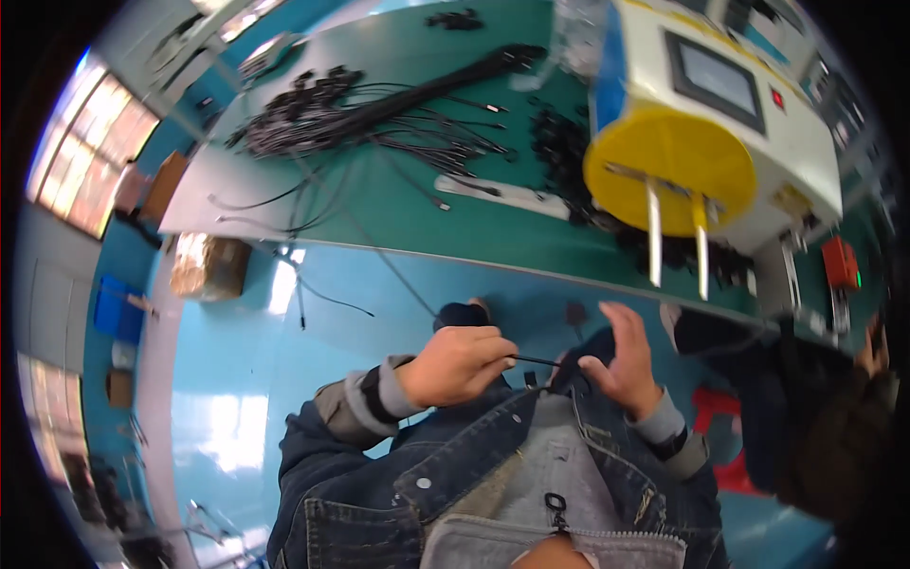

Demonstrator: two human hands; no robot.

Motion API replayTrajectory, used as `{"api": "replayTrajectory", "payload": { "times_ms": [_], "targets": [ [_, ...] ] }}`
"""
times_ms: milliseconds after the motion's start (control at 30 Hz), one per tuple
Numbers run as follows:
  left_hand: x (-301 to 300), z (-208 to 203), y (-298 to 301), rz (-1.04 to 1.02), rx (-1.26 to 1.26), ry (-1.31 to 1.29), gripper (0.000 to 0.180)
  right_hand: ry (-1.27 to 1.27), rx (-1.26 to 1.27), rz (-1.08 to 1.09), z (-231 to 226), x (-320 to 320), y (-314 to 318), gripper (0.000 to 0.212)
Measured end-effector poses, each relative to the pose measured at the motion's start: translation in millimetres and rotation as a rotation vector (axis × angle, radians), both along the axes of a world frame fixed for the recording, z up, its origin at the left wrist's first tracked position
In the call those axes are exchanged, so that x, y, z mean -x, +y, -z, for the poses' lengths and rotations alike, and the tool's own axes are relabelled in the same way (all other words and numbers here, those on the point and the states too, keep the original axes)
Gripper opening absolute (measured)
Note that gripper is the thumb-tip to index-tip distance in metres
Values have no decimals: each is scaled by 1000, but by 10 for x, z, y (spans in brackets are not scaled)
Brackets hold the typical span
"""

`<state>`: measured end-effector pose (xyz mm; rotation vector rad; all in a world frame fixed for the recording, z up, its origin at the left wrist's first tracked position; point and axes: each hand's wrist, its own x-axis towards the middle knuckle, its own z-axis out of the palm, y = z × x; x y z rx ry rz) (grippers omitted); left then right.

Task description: The person picks up a cable, winds it around the spindles of a machine, and removes the coiled cable. They then secure the coil with a rubber band and place it on the table, repeating the process.

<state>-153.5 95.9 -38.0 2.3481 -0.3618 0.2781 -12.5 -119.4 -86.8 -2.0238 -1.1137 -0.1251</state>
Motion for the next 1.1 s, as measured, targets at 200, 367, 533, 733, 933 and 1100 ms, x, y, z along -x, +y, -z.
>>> {"api": "replayTrajectory", "payload": {
  "times_ms": [200,367,533,733,933,1100],
  "targets": [
    [-147,-20,-69,27,101,313,20,323,54,-259,-28,94,-420,28],
    [-348,282,-339,1,-28,148,23,843,167,-337,-18,165,-639,27],
    [-671,-158,-891,49,162,-56,29,-424,136,-77,-368,21,-506,33],
    [-890,-625,-748,10,135,-111,22,-706,-111,278,-652,-241,-871,31],
    [-1333,-657,-699,-104,209,-184,14,-501,-365,423,-615,-601,-574,17],
    [-1657,-429,-493,-223,469,-162,14,-435,-469,385,-447,-929,-258,11]
  ]
}}
